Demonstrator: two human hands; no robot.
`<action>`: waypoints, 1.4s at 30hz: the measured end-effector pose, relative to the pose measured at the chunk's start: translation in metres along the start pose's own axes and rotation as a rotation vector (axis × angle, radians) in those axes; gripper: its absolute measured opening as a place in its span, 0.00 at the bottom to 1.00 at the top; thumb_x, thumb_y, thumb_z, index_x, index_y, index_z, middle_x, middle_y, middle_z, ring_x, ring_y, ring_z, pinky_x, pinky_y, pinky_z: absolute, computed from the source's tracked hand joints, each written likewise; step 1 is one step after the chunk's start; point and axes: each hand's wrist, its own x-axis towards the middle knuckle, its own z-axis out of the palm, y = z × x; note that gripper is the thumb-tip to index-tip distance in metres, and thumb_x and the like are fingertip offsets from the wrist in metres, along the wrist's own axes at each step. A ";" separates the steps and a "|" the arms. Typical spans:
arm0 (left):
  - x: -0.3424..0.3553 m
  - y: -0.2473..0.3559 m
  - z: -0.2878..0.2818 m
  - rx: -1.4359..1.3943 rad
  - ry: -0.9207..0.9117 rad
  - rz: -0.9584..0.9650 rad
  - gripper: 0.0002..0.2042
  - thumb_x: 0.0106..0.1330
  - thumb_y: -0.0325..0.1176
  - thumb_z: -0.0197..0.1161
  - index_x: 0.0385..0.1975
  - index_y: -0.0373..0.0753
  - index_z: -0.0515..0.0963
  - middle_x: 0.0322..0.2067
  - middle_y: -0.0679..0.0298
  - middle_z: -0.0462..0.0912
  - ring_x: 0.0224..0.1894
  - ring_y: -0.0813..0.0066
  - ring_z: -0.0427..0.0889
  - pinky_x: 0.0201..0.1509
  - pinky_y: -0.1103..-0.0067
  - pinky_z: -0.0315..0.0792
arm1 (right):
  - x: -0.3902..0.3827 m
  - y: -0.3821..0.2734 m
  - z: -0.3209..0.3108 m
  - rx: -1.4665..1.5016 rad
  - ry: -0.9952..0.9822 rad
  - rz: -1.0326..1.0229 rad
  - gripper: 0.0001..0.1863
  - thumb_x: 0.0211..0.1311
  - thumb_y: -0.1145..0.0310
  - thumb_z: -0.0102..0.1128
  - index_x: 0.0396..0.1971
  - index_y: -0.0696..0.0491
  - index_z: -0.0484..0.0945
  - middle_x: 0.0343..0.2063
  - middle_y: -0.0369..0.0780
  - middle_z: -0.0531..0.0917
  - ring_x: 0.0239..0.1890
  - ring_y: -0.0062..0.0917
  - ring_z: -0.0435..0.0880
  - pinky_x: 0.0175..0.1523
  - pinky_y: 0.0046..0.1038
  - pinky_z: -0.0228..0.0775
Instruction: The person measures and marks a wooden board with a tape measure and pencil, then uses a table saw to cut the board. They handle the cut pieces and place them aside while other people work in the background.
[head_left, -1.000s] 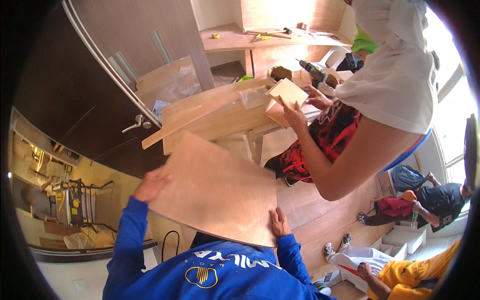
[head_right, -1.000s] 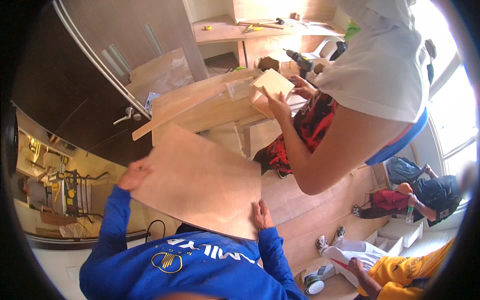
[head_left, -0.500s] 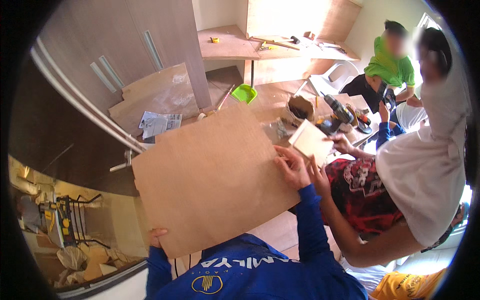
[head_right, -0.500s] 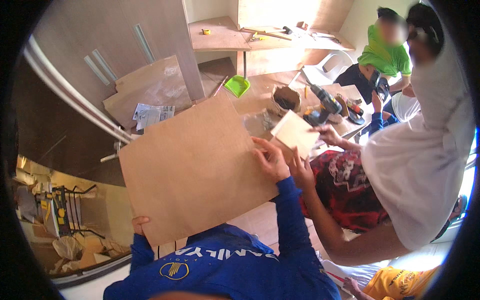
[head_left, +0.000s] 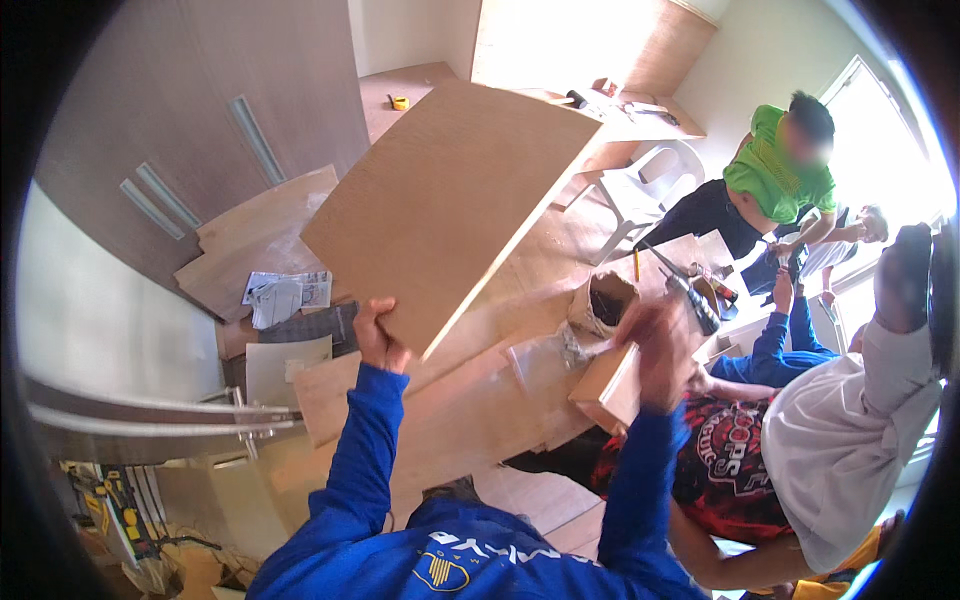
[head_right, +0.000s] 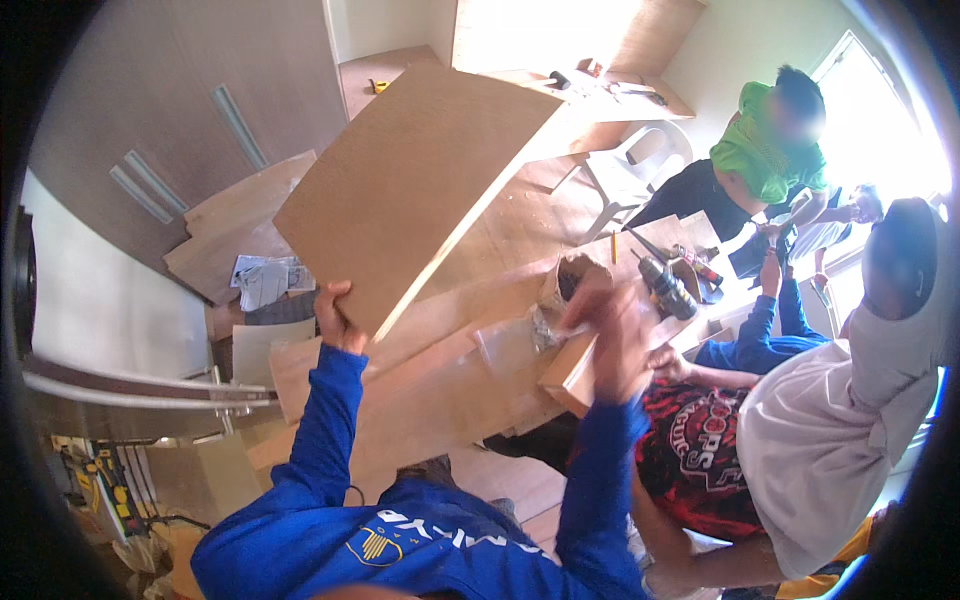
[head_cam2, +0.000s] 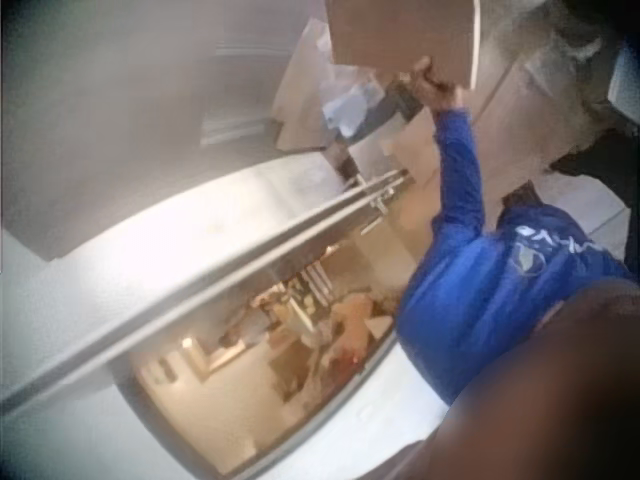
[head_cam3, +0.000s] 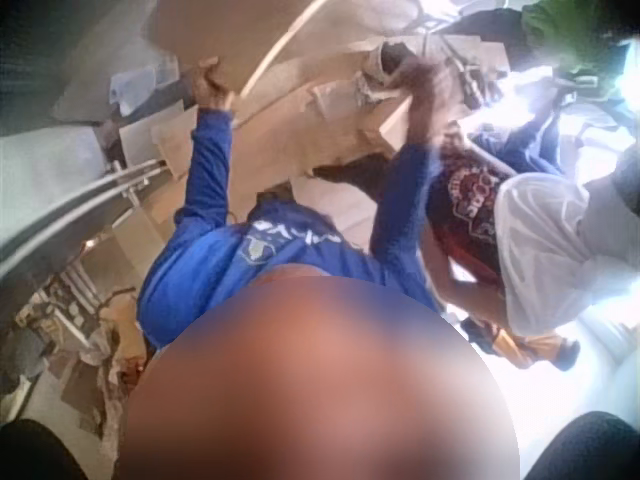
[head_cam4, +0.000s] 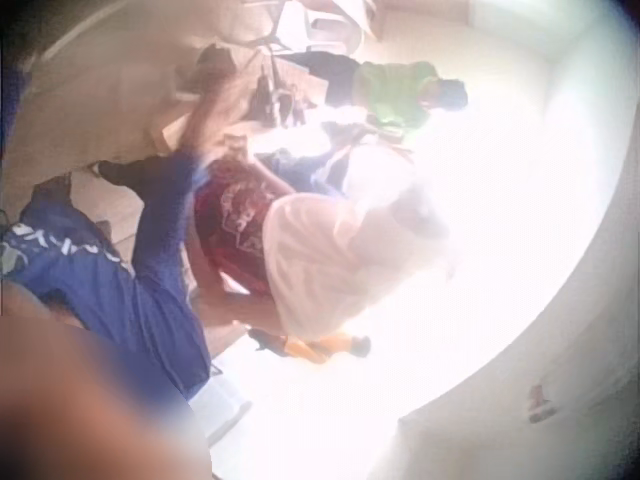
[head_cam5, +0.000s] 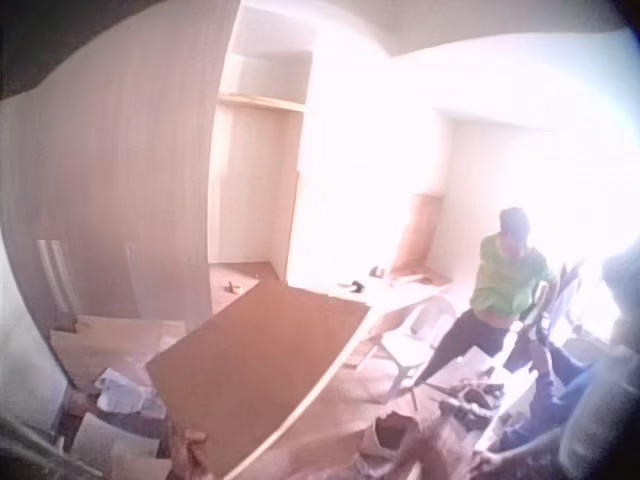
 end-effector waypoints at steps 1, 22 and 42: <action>0.037 -0.005 -0.002 -0.040 -0.027 -0.048 0.23 0.52 0.22 0.62 0.52 0.38 0.74 0.48 0.59 0.81 0.52 0.60 0.82 0.57 0.63 0.80 | -0.044 0.017 0.015 -0.195 -0.023 0.103 0.18 0.77 0.58 0.46 0.41 0.58 0.76 0.32 0.44 0.83 0.31 0.28 0.82 0.39 0.30 0.75; 0.461 -0.155 -0.079 0.092 0.409 0.202 0.22 0.53 0.30 0.63 0.51 0.39 0.73 0.49 0.58 0.76 0.57 0.57 0.74 0.63 0.55 0.69 | -0.420 0.117 -0.064 -0.313 0.318 1.643 0.18 0.75 0.52 0.48 0.49 0.50 0.78 0.31 0.41 0.82 0.26 0.23 0.81 0.28 0.28 0.75; 0.489 -0.129 -0.203 1.570 0.041 -0.602 0.20 0.69 0.51 0.59 0.48 0.41 0.77 0.42 0.59 0.84 0.35 0.65 0.84 0.26 0.67 0.73 | -0.326 0.074 -0.195 -0.526 0.324 1.745 0.16 0.71 0.60 0.48 0.49 0.53 0.79 0.42 0.45 0.83 0.44 0.27 0.81 0.46 0.31 0.75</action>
